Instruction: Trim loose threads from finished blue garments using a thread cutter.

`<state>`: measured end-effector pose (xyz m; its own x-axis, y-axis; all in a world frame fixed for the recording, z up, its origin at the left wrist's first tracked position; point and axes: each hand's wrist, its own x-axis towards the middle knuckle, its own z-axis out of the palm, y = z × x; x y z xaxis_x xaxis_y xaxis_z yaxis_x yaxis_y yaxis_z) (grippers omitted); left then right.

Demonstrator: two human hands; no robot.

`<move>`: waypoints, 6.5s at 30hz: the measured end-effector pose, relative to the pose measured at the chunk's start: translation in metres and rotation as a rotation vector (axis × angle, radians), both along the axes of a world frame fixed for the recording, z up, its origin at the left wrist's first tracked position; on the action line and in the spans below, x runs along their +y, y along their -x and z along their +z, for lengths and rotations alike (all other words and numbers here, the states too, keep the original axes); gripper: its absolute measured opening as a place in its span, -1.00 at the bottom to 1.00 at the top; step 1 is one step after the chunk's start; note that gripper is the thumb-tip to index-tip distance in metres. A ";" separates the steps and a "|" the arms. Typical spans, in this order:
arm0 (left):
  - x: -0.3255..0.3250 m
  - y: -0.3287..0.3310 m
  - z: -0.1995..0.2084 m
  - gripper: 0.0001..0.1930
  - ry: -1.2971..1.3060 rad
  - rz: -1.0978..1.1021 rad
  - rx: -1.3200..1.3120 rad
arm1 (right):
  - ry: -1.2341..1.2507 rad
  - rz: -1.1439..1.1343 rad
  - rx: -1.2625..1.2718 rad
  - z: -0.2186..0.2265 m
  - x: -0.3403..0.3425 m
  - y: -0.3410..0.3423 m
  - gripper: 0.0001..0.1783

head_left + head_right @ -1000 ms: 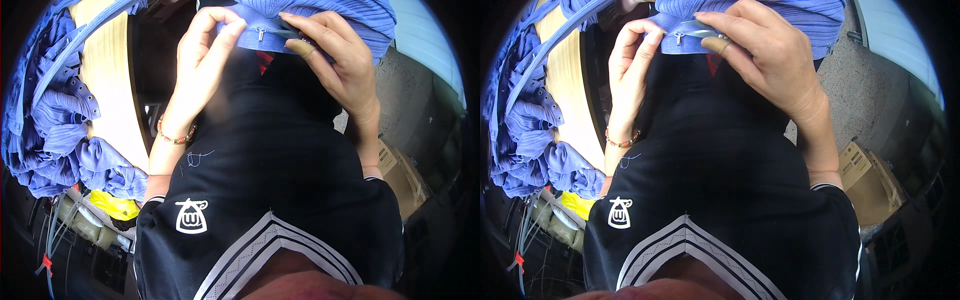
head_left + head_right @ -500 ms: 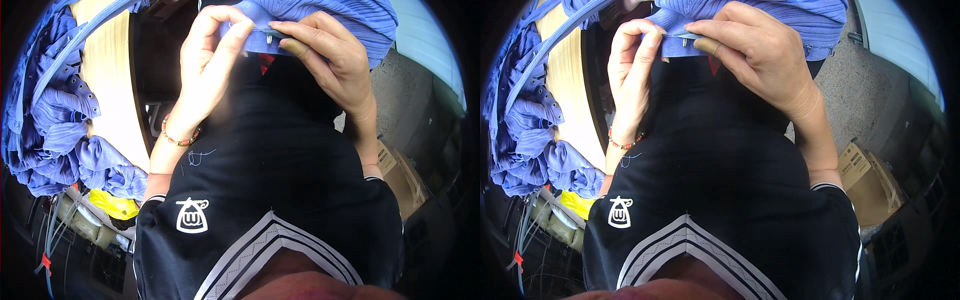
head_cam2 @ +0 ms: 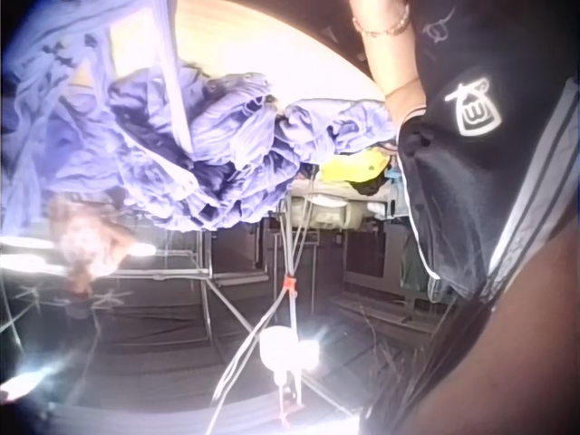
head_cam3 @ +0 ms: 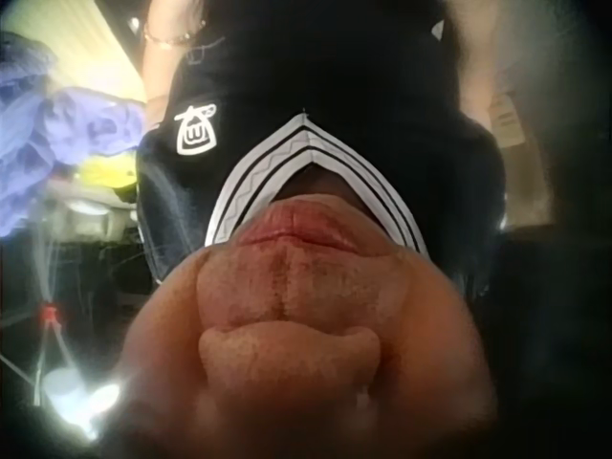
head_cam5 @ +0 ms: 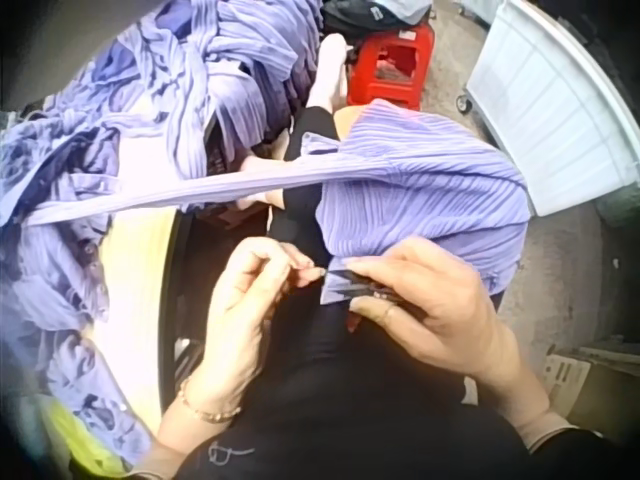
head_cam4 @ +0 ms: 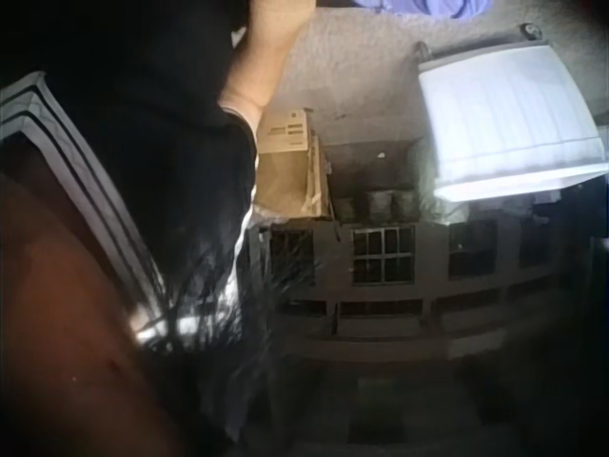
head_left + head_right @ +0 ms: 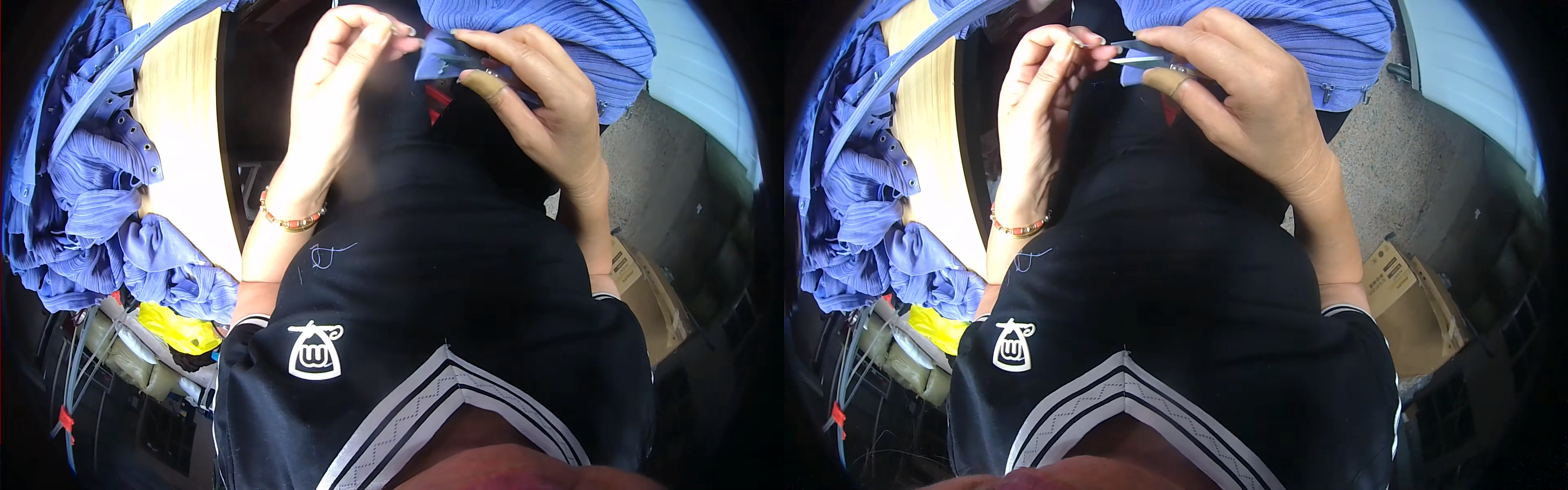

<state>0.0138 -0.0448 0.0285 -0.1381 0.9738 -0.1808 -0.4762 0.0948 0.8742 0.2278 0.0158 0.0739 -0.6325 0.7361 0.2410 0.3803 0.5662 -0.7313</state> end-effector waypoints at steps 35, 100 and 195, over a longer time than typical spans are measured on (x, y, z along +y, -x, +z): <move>0.032 -0.029 -0.050 -0.85 -0.753 -0.015 1.454 | -0.096 -0.298 0.122 0.012 -0.001 -0.054 -0.62; 0.009 -0.036 -0.058 -0.56 0.516 -0.215 -0.269 | -0.280 0.064 -0.356 0.031 0.019 -0.014 -0.66; 0.071 -0.032 0.007 -0.84 -0.648 0.084 1.035 | 0.348 -0.419 0.495 -0.032 0.121 -0.088 -0.93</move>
